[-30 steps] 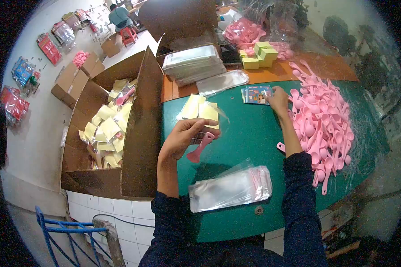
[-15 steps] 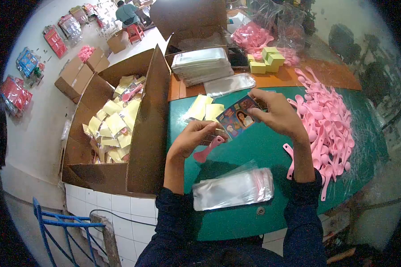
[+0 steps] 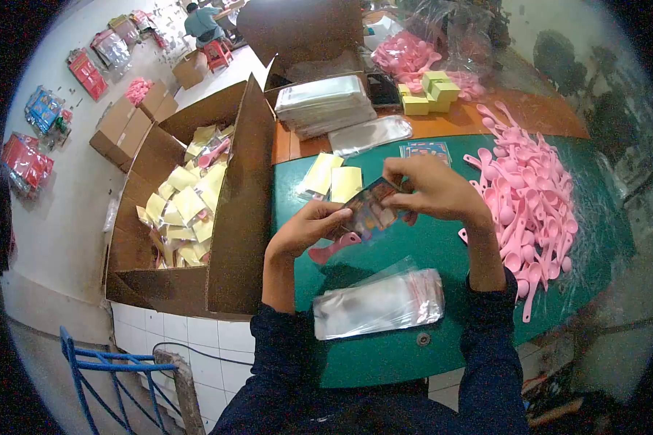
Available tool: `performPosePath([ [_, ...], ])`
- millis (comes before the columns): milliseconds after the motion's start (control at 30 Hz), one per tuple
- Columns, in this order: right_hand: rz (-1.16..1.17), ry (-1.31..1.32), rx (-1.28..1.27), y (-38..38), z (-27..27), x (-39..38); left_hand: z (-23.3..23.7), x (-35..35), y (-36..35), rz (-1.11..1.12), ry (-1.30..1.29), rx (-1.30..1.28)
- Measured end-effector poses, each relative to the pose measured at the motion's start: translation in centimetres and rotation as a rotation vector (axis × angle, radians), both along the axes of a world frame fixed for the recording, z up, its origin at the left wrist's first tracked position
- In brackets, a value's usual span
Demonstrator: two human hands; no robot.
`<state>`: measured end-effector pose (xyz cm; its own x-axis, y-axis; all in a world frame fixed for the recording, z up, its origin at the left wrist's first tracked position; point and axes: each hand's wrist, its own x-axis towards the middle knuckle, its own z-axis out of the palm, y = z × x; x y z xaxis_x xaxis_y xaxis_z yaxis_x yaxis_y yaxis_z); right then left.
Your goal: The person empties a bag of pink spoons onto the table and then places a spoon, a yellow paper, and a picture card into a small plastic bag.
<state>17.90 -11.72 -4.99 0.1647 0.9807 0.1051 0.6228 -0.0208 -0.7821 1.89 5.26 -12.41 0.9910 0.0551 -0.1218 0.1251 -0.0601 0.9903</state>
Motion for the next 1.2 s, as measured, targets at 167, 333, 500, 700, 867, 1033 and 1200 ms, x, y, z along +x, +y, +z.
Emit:
performPosePath([
  [167, 0.119, -0.182, -0.137, 1.2, -0.4, -1.3, 0.3, 0.2, -1.0, -0.075, -0.101, -0.036],
  [333, 0.168, -0.2, -0.095, 1.3, -0.6, -1.2, 0.7, 0.3, -1.4, -0.047, -0.041, -0.093],
  [500, 0.225, -0.157, -0.119, 1.5, -0.5, -0.8, 1.7, -0.1, -1.6, 0.012, 0.058, 0.035],
  [700, 0.123, -0.068, -0.097, 2.3, -1.9, -0.9, 0.5, 0.0, -1.4, 0.045, -0.067, -0.064],
  [867, -0.007, 0.213, -0.14, 1.4, -2.1, -1.5, 1.5, -1.2, -0.1, -0.063, -0.151, -0.145],
  [1033, -0.068, 0.261, -0.033, -0.9, -3.7, -2.0, 1.5, -3.4, 0.8, -0.094, -0.157, -0.023],
  [1200, -0.105, 0.394, -0.201, -4.1, -4.0, -4.3, 1.1, -4.6, -1.5, -0.079, -0.075, -0.004],
])
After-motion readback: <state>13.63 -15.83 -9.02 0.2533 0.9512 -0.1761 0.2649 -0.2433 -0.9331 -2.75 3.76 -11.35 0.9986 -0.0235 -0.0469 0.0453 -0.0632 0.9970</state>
